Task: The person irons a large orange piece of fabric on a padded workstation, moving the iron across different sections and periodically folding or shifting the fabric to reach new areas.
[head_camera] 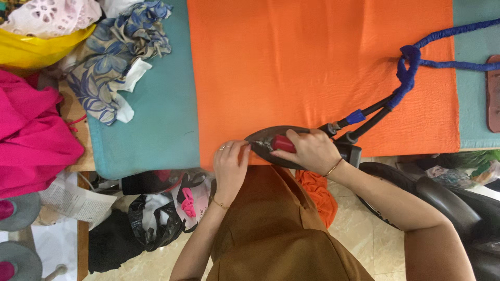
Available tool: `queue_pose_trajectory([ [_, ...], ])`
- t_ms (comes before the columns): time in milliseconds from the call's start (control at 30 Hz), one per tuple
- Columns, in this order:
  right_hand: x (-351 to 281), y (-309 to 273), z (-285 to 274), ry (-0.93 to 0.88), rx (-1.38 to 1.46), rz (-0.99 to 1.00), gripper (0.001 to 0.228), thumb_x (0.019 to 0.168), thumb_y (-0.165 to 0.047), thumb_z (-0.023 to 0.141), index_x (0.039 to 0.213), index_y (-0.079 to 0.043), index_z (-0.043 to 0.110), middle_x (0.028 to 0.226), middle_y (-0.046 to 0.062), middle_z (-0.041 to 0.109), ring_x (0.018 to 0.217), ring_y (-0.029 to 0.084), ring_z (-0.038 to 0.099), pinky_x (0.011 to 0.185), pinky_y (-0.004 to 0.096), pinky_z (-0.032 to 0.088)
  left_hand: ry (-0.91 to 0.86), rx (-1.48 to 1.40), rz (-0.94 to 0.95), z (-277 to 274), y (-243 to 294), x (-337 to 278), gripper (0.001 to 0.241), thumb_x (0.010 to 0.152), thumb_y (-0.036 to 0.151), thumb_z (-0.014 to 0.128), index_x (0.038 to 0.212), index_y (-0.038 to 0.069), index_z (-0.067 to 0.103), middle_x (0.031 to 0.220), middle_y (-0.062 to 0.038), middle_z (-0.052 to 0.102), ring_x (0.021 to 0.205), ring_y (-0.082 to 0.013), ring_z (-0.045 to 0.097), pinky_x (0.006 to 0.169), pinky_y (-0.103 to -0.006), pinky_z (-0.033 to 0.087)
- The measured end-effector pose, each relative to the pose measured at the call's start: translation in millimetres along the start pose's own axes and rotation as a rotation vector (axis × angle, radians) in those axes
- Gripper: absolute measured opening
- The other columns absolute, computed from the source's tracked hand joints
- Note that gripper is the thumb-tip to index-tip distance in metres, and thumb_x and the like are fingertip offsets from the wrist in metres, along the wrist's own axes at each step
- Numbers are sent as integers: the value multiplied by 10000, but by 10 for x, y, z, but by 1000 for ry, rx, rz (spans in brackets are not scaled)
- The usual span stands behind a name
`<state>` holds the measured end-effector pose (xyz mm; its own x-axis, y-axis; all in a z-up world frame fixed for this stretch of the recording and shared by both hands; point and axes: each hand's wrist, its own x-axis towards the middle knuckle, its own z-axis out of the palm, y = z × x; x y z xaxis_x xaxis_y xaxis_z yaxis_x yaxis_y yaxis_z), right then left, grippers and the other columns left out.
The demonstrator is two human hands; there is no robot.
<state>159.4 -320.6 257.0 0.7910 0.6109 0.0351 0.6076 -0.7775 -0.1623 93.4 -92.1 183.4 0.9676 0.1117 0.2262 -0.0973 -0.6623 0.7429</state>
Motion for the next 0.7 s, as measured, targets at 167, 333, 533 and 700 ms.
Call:
queue_pose_trajectory([
  [167,228,483,17,-63,-31,64,633,921,-653,643,872,-23,684,474,108,598,434,257,647,481,367,542,-25,95,89,374,85,165,150,907,173,745,1030,98,705,1146,-70,655,1210,-307,583,970,-460,464],
  [333,758,1039,81,66,-45,79,554,981,-623,617,918,-83,721,575,140,653,536,323,681,545,431,558,-56,141,108,602,133,267,180,905,189,750,1052,99,700,1228,-68,620,1259,-309,546,979,-477,449],
  [533,1446,1610,104,131,-75,70,632,1021,-675,610,1027,-59,752,664,175,687,603,358,696,595,464,570,-58,181,60,732,159,286,208,921,193,740,1093,83,697,1290,-87,595,1264,-308,546,960,-468,451],
  [700,1986,2205,217,152,-89,25,666,1058,-715,610,1036,-66,757,763,182,714,715,372,714,652,492,573,-19,233,46,803,182,242,219,931,200,728,1107,77,688,1318,-101,593,1269,-323,543,983,-477,452],
])
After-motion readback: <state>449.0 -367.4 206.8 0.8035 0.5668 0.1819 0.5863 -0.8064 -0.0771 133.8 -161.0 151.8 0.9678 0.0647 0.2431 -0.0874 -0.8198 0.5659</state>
